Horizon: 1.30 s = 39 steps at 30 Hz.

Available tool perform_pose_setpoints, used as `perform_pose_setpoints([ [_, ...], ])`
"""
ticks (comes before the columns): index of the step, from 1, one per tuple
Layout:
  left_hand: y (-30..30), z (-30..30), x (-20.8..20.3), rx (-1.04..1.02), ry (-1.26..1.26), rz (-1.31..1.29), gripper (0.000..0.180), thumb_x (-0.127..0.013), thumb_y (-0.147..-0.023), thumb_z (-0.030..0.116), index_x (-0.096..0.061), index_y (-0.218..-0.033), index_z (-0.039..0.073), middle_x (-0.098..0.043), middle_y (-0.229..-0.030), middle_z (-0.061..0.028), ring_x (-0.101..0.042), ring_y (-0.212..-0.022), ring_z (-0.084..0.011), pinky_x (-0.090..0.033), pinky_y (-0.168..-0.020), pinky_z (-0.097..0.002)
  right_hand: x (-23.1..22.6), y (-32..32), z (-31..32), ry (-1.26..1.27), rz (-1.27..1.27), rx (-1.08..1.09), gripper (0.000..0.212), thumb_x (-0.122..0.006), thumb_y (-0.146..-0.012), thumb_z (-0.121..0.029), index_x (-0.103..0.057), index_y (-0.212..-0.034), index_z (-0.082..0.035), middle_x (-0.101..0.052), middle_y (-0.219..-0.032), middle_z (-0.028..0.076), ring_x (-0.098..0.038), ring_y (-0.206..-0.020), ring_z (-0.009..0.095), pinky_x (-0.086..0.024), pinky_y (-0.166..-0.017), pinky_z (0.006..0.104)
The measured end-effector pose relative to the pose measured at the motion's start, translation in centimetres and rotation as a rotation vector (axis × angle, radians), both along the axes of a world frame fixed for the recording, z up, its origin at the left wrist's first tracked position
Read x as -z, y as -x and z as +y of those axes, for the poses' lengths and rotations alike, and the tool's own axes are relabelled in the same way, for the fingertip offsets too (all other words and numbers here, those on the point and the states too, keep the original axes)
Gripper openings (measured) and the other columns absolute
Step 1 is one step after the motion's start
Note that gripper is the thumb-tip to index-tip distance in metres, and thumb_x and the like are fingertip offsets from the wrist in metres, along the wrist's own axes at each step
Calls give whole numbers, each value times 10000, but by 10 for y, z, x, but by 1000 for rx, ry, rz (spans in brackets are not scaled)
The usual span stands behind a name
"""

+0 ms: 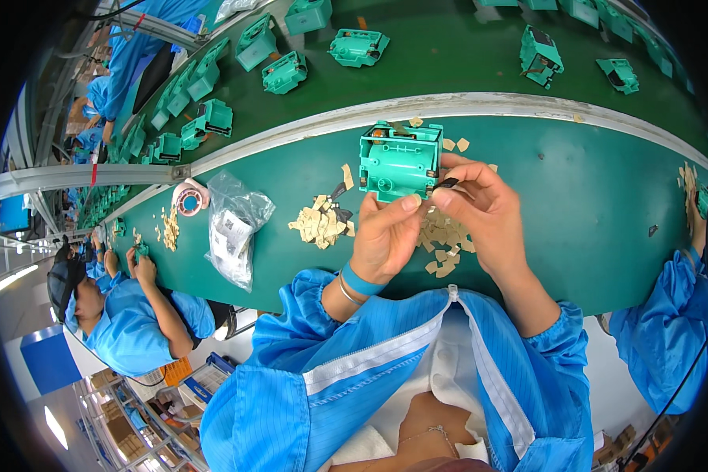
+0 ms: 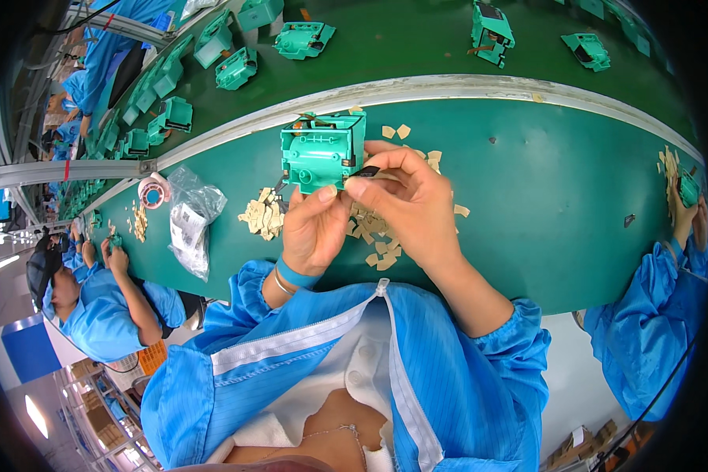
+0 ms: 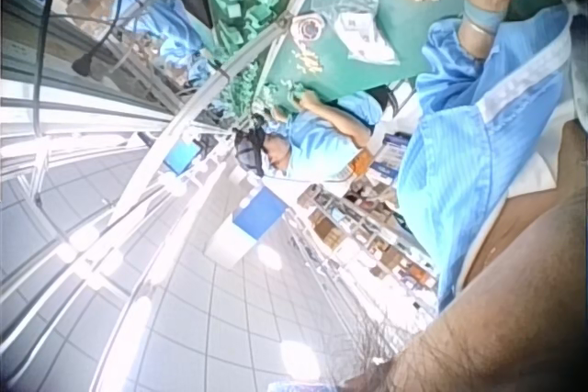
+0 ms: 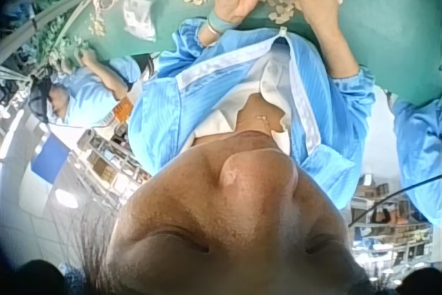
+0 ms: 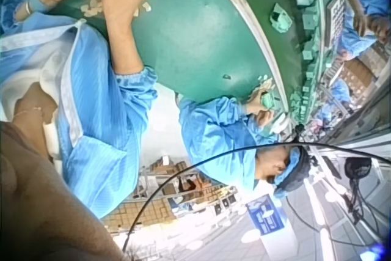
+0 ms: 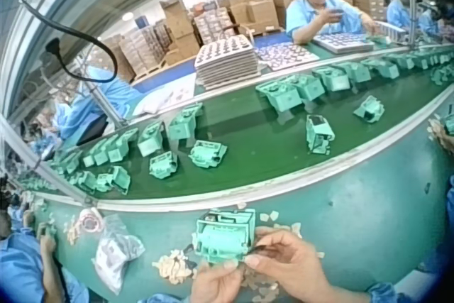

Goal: The person assembles electronic components into a green plastic housing by hand, taking the components from a cardboard box and fitting them into the housing.

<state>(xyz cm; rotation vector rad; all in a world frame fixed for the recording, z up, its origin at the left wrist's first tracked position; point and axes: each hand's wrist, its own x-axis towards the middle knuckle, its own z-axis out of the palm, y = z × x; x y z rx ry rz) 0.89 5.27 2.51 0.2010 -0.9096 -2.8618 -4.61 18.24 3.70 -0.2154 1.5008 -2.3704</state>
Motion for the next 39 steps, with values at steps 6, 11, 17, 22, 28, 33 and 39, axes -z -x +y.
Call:
perform_pose_setpoints([
  [6, 2, 6, -17, -11, 173, 51, 529, -585, -775, -31, -407, -1266, 45, -536, -1176, -88, -497, -1119, -238, -376, -980, -385, 6, 1, 4, -3, 29, -102, 292, -725, -729, 12, -541, -955, 0, -575, -1063, 128, -585, -936, 146, -498, -833, 297],
  [11, 8, 3, -17, -96, 339, 66, 846, -672, -744, -12, -150, -1397, 119, -493, -1214, -130, -542, -1074, -249, -454, -924, -403, 6, 1, 4, -143, 239, -16, 295, -732, -715, -3, -547, -945, 0, -588, -1062, 127, -599, -914, 165, -491, -849, 310],
  [17, 9, -14, 0, 1, 220, -37, 712, -694, -772, 49, -272, -1343, 111, -515, -1188, -98, -541, -1078, -229, -468, -910, -383, -8, 7, 18, -152, 249, -153, 213, -648, -822, -99, -605, -1008, -3, -603, -1046, 119, -602, -907, 175, -492, -778, 285],
  [22, 8, -10, -3, 83, 92, -37, 604, -688, -794, 94, -345, -1292, 117, -539, -1178, -95, -550, -1070, -237, -476, -895, -396, -18, 8, 22, -333, 508, -58, 236, -586, -877, -123, -600, -1078, 0, -599, -996, 111, -596, -825, 165, -481, -733, 279],
  [28, 2, -17, 6, 47, 51, -47, 717, -683, -781, 30, -276, -1359, 150, -495, -1237, -84, -525, -1121, -246, -464, -922, -440, -28, 4, 24, -472, 514, 183, 363, -640, -838, -163, -558, -1158, -11, -577, -944, 111, -557, -769, 166, -463, -689, 279],
  [33, 1, -12, 1, 7, 88, -103, 711, -694, -780, 48, -280, -1349, 153, -516, -1209, -73, -536, -1098, -243, -463, -918, -426, -16, 7, 16, -333, 723, 130, 412, -734, -736, -136, -586, -1104, -21, -570, -929, 113, -541, -750, 187, -449, -665, 272],
  [39, 2, -6, 1, 78, 180, -11, 694, -735, -764, 198, -327, -1321, 130, -487, -1254, -108, -512, -1128, -238, -461, -929, -389, -10, 3, 9, -360, 761, 205, 173, -727, -705, -39, -636, -851, -25, -584, -796, 81, -517, -698, 191, -414, -654, 293],
])
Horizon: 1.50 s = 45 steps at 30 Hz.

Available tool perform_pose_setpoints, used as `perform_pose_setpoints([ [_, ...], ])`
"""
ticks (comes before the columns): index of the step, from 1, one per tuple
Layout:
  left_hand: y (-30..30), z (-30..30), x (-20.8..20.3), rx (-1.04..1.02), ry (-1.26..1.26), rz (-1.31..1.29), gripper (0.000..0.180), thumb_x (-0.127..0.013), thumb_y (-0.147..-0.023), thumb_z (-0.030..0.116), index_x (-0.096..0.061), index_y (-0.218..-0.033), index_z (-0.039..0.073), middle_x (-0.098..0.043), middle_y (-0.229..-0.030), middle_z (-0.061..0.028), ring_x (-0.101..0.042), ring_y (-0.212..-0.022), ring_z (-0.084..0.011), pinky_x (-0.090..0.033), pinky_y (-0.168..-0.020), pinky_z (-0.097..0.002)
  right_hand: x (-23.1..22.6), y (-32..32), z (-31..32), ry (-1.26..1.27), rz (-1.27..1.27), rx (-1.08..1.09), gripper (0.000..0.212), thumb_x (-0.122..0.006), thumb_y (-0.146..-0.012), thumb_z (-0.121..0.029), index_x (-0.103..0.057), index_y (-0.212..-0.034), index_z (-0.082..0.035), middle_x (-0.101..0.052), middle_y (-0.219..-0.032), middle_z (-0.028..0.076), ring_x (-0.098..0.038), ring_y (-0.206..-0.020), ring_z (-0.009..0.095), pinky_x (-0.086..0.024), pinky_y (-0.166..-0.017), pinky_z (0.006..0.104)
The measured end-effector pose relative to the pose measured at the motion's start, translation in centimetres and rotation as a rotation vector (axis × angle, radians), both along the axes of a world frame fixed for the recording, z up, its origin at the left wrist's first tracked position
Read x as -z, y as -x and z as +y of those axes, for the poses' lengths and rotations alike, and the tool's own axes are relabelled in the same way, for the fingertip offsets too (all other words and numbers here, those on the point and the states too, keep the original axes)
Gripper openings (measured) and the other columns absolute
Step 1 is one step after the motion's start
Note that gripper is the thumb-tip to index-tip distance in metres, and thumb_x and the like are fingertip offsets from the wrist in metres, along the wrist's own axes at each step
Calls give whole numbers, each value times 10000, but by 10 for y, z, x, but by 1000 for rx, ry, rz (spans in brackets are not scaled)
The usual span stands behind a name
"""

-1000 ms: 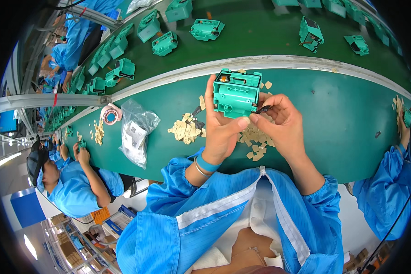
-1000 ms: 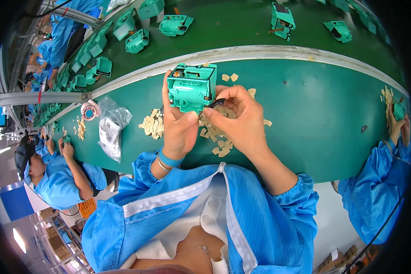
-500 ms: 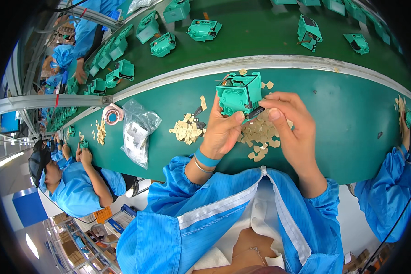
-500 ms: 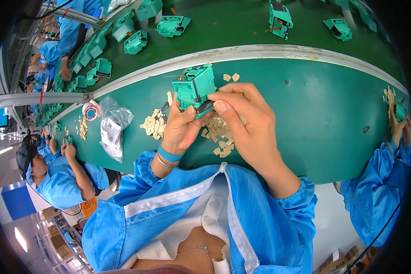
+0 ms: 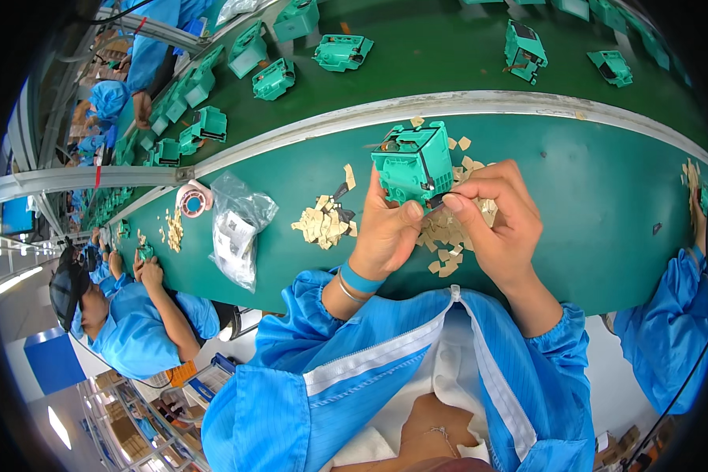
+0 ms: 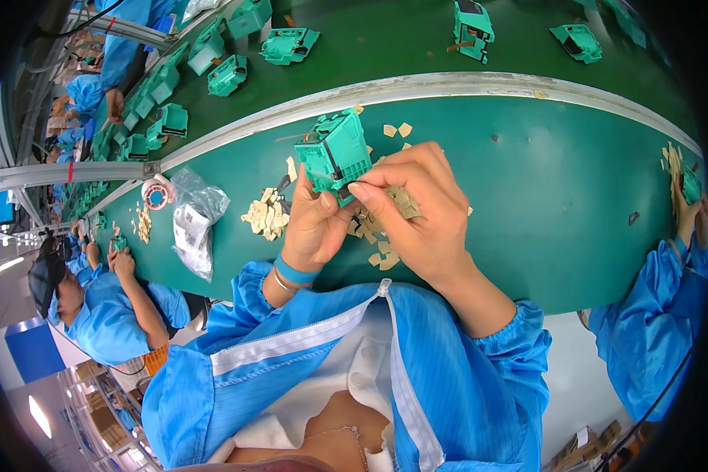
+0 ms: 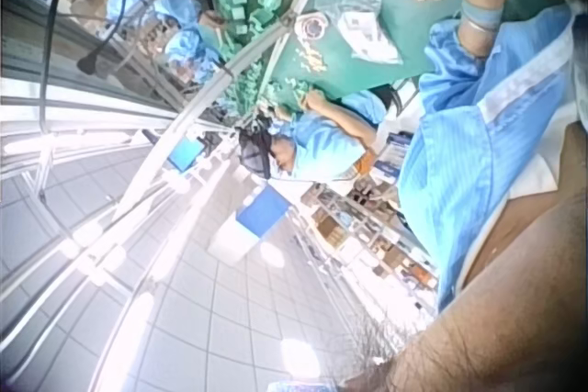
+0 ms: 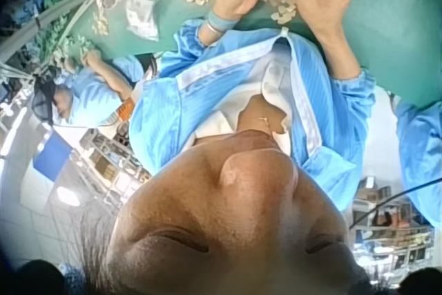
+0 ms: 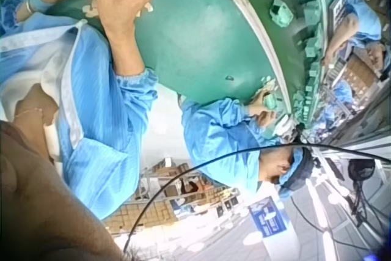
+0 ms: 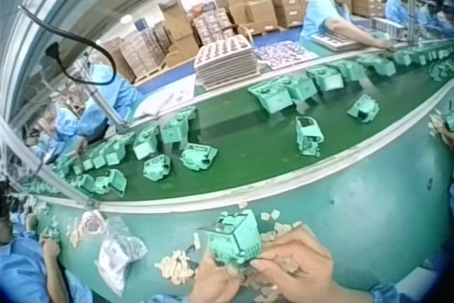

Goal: The person assembles electronic components into a green plastic housing by hand, taking the components from a cardboard box and fitting them into the housing.

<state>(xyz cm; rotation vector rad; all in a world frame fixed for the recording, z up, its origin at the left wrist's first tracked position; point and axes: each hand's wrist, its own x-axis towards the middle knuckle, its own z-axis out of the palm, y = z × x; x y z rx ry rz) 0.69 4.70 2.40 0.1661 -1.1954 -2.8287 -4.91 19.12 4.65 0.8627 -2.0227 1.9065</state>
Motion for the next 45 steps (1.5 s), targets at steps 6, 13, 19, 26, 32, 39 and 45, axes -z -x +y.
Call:
perform_pose_setpoints([
  [6, 1, 4, -5, 8, -40, -51, 710, -747, -753, 215, -332, -1318, 100, -476, -1264, -111, -496, -1143, -228, -421, -978, -381, -1, -2, -2, 50, -49, 3, 103, -698, -728, -12, -617, -791, -20, -587, -745, 70, -501, -658, 174, -366, -624, 288],
  [13, -4, 3, 7, 49, -169, -81, 684, -752, -745, 219, -369, -1288, 56, -482, -1252, -111, -494, -1151, -234, -411, -1009, -381, 1, -3, -5, 16, -24, 31, 106, -695, -718, -3, -617, -787, -21, -588, -743, 71, -498, -653, 182, -376, -608, 286],
  [19, -3, 1, 13, 101, -331, -82, 697, -712, -775, 107, -302, -1338, 151, -517, -1199, -58, -529, -1107, -207, -458, -951, -369, -1, -3, -7, -9, 97, 80, 130, -707, -686, 10, -629, -785, -20, -589, -734, 74, -518, -658, 195, -385, -574, 295],
  [26, -5, 1, 14, 100, -316, -80, 654, -715, -776, 156, -338, -1307, 95, -510, -1202, -85, -522, -1114, -219, -456, -963, -372, 2, -2, -7, -19, 193, 115, 157, -723, -659, 23, -637, -785, -14, -586, -720, 72, -520, -641, 191, -374, -534, 285],
  [32, -5, 2, 14, 84, -279, -69, 619, -718, -776, 204, -383, -1271, 44, -513, -1190, -106, -518, -1115, -227, -461, -973, -361, 2, -2, -8, -8, 217, 118, 162, -723, -656, 32, -637, -786, -11, -585, -716, 73, -518, -632, 190, -370, -519, 287],
  [39, -6, 1, 15, 111, -357, -101, 693, -720, -772, 129, -310, -1329, 142, -509, -1196, -60, -531, -1102, -211, -466, -934, -374, 3, -2, -8, -18, 231, 115, 166, -724, -656, 32, -634, -790, -8, -582, -715, 77, -519, -633, 192, -370, -512, 285],
  [45, -5, 0, 16, 121, -366, -83, 690, -716, -775, 129, -308, -1331, 143, -509, -1199, -62, -530, -1107, -213, -468, -935, -377, 3, -2, -8, -13, 236, 114, 160, -723, -662, 28, -633, -790, -8, -582, -721, 79, -521, -638, 197, -378, -517, 287],
])
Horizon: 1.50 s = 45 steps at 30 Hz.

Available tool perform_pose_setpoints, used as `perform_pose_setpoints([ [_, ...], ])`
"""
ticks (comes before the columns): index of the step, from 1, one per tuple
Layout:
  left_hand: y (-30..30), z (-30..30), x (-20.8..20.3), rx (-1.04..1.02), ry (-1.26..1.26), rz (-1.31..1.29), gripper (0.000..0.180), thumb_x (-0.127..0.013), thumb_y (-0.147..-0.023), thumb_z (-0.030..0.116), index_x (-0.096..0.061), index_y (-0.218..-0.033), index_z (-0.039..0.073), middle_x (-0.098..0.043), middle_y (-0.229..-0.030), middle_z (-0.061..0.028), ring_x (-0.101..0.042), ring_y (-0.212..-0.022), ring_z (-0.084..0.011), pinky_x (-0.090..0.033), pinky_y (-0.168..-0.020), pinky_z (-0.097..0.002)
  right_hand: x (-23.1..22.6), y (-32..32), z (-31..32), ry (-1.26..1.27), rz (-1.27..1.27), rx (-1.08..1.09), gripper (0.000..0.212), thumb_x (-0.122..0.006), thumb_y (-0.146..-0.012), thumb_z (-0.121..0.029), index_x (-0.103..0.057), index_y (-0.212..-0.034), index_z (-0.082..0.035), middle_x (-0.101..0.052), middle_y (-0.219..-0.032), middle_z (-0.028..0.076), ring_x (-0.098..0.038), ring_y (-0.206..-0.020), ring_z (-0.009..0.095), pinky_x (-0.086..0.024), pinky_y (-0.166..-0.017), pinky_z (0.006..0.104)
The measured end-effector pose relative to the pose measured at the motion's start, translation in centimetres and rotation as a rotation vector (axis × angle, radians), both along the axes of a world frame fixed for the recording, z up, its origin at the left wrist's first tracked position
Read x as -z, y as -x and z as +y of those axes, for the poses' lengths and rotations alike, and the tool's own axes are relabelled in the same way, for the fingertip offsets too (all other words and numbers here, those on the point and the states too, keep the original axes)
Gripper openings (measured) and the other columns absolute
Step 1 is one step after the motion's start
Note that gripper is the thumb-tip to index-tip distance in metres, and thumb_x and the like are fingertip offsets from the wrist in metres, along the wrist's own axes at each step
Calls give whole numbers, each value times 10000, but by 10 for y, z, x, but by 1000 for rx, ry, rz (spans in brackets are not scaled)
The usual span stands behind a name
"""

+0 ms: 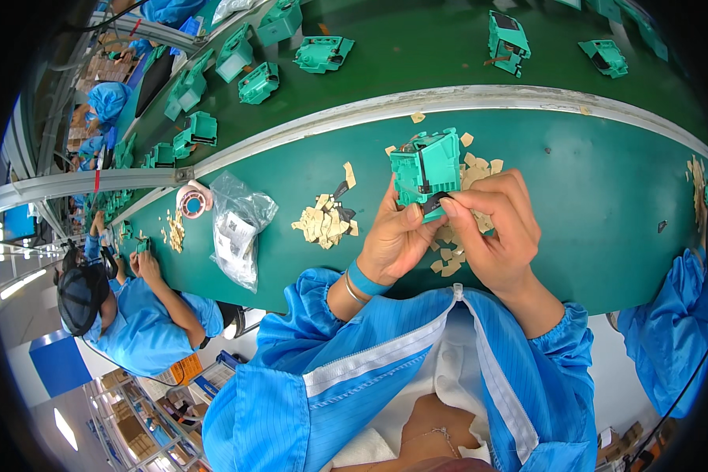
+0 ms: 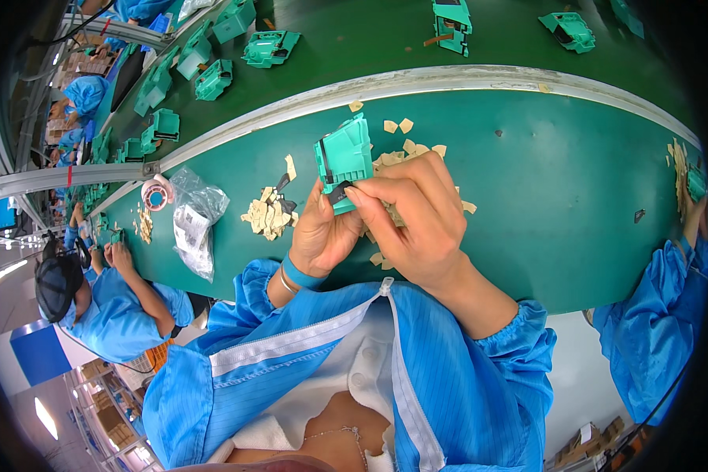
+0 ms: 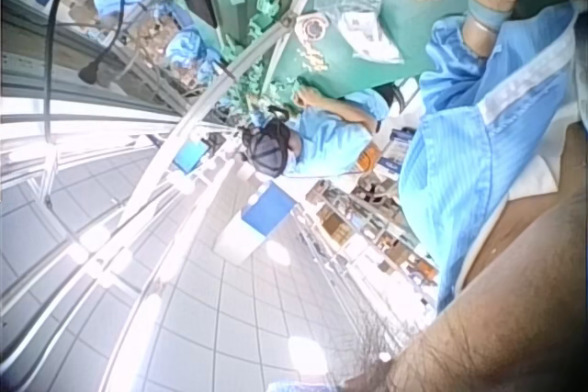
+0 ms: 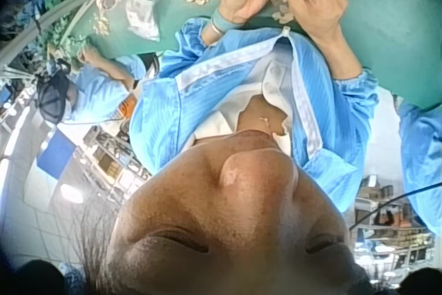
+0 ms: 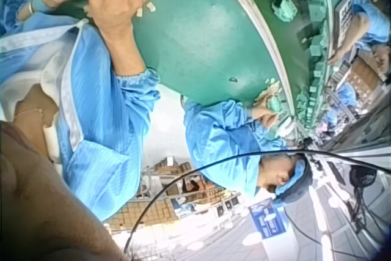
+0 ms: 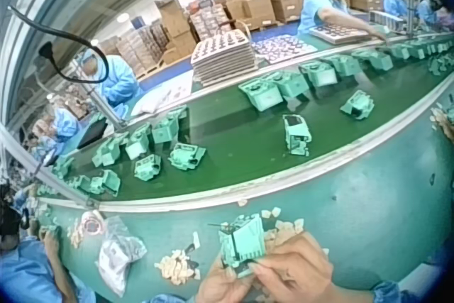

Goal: The person assembles electronic components into a green plastic housing by hand, taking the components from a cardboard box and fitting them into the housing.

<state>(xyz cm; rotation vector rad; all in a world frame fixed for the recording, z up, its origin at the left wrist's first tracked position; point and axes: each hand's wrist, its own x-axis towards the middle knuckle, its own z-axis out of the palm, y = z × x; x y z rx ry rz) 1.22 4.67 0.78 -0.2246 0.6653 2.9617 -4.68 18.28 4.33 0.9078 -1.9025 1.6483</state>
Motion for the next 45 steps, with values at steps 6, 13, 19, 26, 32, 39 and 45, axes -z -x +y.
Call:
perform_pose_setpoints([
  [6, -1, 0, 1, -8, -4, 0, 684, -709, -780, 116, -308, -1333, 145, -507, -1208, -68, -528, -1111, -216, -470, -931, -377, 0, -1, 0, 0, -19, -8, 164, -724, -661, 26, -637, -795, -8, -584, -723, 78, -524, -646, 200, -384, -529, 289],
  [13, -2, -1, -1, -32, 87, 13, 665, -729, -765, 211, -361, -1290, 36, -508, -1198, -104, -515, -1115, -220, -465, -962, -362, -2, -2, -1, -2, -27, -8, 164, -722, -661, 29, -635, -795, -7, -584, -729, 81, -523, -647, 203, -385, -530, 292],
  [19, -1, -3, 1, -2, 2, -2, 678, -704, -784, 118, -305, -1332, 144, -506, -1208, -69, -526, -1113, -219, -467, -934, -382, -1, -2, -1, -12, -19, -7, 173, -724, -655, 35, -630, -795, -6, -582, -732, 83, -527, -649, 205, -387, -526, 293],
  [26, -1, -3, -1, -4, 12, -1, 691, -712, -779, 130, -303, -1336, 145, -500, -1211, -65, -526, -1111, -219, -465, -941, -382, 1, -2, -2, -27, -12, 0, 183, -729, -646, 39, -628, -793, -5, -581, -731, 83, -530, -648, 208, -388, -520, 296],
  [32, -2, -2, -1, -37, 103, 7, 620, -726, -771, 203, -388, -1266, 43, -525, -1181, -100, -522, -1109, -223, -456, -964, -377, -1, -2, -3, -26, -9, 5, 185, -729, -640, 41, -629, -789, -6, -579, -728, 82, -531, -647, 208, -389, -525, 296],
  [39, 0, -2, -7, -48, 188, -4, 677, -750, -744, 212, -371, -1282, 50, -509, -1204, -99, -520, -1114, -227, -458, -963, -388, -1, -2, -1, -44, -60, 6, 189, -743, -636, 21, -635, -789, -11, -573, -754, 73, -527, -646, 198, -388, -530, 290],
  [45, 0, -10, 4, -40, 30, 18, 710, -747, -744, 148, -331, -1320, 130, -516, -1194, -76, -556, -1053, -211, -522, -838, -340, -13, 1, -2, 175, -515, 125, 236, -745, -704, -49, -637, -908, 3, -555, -856, 57, -517, -688, 126, -402, -610, 248],
])
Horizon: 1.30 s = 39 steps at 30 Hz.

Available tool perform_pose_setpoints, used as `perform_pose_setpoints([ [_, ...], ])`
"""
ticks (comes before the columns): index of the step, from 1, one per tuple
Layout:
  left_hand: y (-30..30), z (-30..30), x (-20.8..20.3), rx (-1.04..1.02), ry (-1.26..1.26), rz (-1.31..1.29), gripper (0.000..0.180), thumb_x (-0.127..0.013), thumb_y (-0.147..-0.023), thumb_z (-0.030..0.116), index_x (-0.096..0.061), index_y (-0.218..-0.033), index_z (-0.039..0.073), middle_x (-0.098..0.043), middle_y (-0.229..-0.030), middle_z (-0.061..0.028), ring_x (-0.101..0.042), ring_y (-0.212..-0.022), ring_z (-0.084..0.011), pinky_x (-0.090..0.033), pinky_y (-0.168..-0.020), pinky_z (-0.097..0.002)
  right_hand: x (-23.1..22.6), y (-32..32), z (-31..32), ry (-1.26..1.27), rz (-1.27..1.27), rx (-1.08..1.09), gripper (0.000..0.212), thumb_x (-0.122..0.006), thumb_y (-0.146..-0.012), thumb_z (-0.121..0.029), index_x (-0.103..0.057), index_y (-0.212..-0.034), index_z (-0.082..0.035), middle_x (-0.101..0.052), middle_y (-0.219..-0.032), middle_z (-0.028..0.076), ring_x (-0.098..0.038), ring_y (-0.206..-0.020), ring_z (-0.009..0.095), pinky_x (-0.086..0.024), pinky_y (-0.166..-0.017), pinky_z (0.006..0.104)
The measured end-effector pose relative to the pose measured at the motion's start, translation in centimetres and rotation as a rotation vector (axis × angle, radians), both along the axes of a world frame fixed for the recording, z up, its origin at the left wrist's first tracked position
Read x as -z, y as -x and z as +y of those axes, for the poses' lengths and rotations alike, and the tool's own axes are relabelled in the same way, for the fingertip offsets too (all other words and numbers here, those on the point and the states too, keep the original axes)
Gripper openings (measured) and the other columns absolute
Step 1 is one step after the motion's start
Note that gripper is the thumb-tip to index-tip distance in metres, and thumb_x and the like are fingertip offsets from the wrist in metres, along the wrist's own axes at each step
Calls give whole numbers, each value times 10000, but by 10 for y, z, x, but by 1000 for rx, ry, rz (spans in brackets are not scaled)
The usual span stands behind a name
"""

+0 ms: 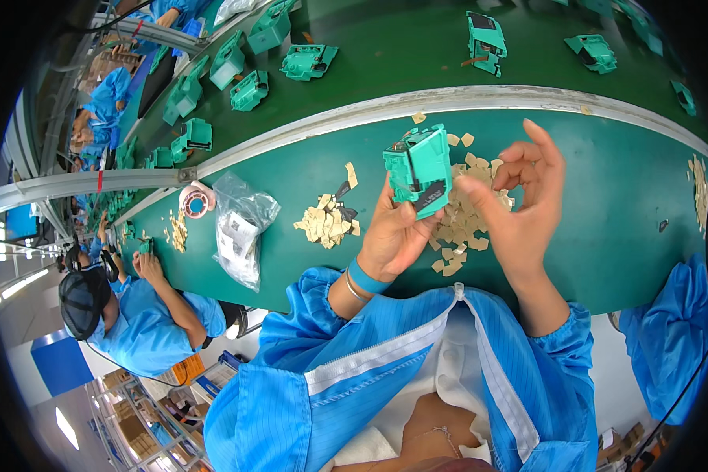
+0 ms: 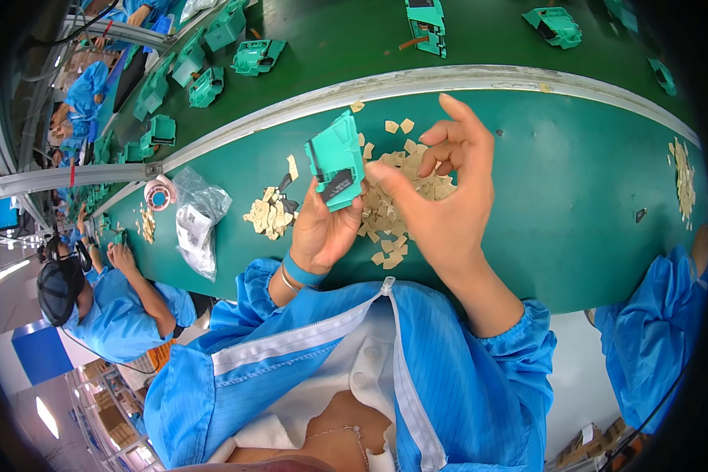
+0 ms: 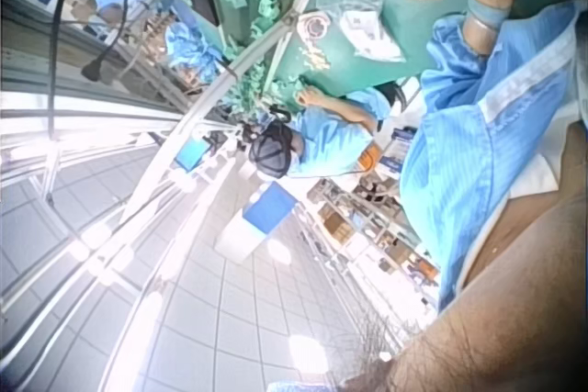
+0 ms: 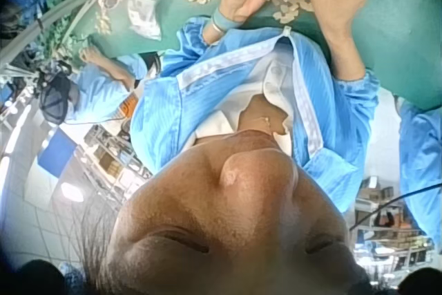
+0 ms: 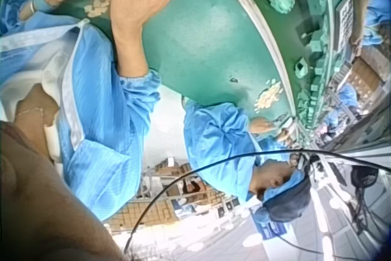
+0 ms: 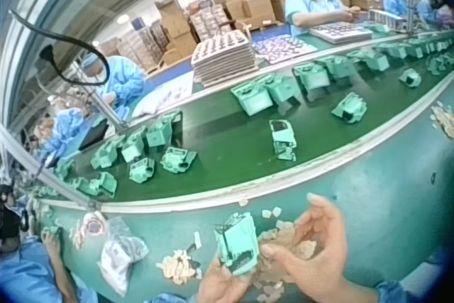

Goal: The person assembles electronic components into a green plastic housing by hand, taking the components from a cardboard box and fitting them into the housing.

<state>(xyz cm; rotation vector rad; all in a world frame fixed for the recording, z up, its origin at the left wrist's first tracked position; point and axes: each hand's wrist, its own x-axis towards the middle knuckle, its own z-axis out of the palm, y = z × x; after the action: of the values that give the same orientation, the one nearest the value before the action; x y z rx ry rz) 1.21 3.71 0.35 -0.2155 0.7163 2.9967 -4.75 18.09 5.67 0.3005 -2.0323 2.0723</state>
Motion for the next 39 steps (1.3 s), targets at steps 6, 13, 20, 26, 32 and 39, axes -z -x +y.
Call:
perform_pose_setpoints([
  [6, -2, 1, 3, 30, -68, 17, 703, -749, -745, 163, -338, -1314, 117, -502, -1210, -91, -561, -1043, -210, -531, -820, -321, 21, -1, 5, 116, -161, -385, 246, -669, -824, -195, -620, -962, 1, -532, -848, 42, -511, -757, 100, -400, -650, 240],
  [13, 0, 11, -12, -6, 28, -28, 739, -757, -735, 149, -322, -1332, 124, -495, -1224, -90, -534, -1092, -227, -490, -903, -355, 28, -8, 0, 103, -70, -478, 169, -651, -837, -171, -615, -848, -6, -460, -757, -1, -407, -667, 71, -326, -575, 218],
  [20, 1, 8, -12, 45, 185, 23, 746, -740, -752, 202, -303, -1345, 88, -453, -1279, -119, -465, -1185, -253, -406, -1006, -408, 23, -7, -5, 334, -296, -521, 160, -636, -849, -141, -603, -741, -27, -455, -741, -26, -393, -653, 54, -310, -569, 210],
  [26, 5, 14, -26, -170, 209, 33, 612, -619, -857, 180, -284, -1359, 83, -442, -1278, -93, -469, -1171, -235, -415, -981, -385, 23, 30, -21, 624, -804, -551, 171, -541, -916, -220, -583, -901, -55, -536, -821, -15, -440, -687, 65, -356, -593, 219],
  [32, -14, 31, -22, -329, 632, 59, 425, -596, -853, 66, -408, -1234, 48, -493, -1042, -64, -511, -882, -120, -452, -736, -257, 56, 157, -108, 750, -924, -802, 145, -527, -922, -197, -517, -892, -56, -473, -741, 10, -379, -574, 124, -342, -526, 263],
  [39, -26, 25, -19, -344, 944, 267, 289, -640, -816, 35, -533, -1083, 20, -522, -905, -62, -504, -724, -91, -421, -607, -206, 30, 106, -133, -480, 53, -282, 259, -524, -863, -87, -541, -1110, -12, -647, -730, 129, -641, -736, 263, -488, -705, 367],
])
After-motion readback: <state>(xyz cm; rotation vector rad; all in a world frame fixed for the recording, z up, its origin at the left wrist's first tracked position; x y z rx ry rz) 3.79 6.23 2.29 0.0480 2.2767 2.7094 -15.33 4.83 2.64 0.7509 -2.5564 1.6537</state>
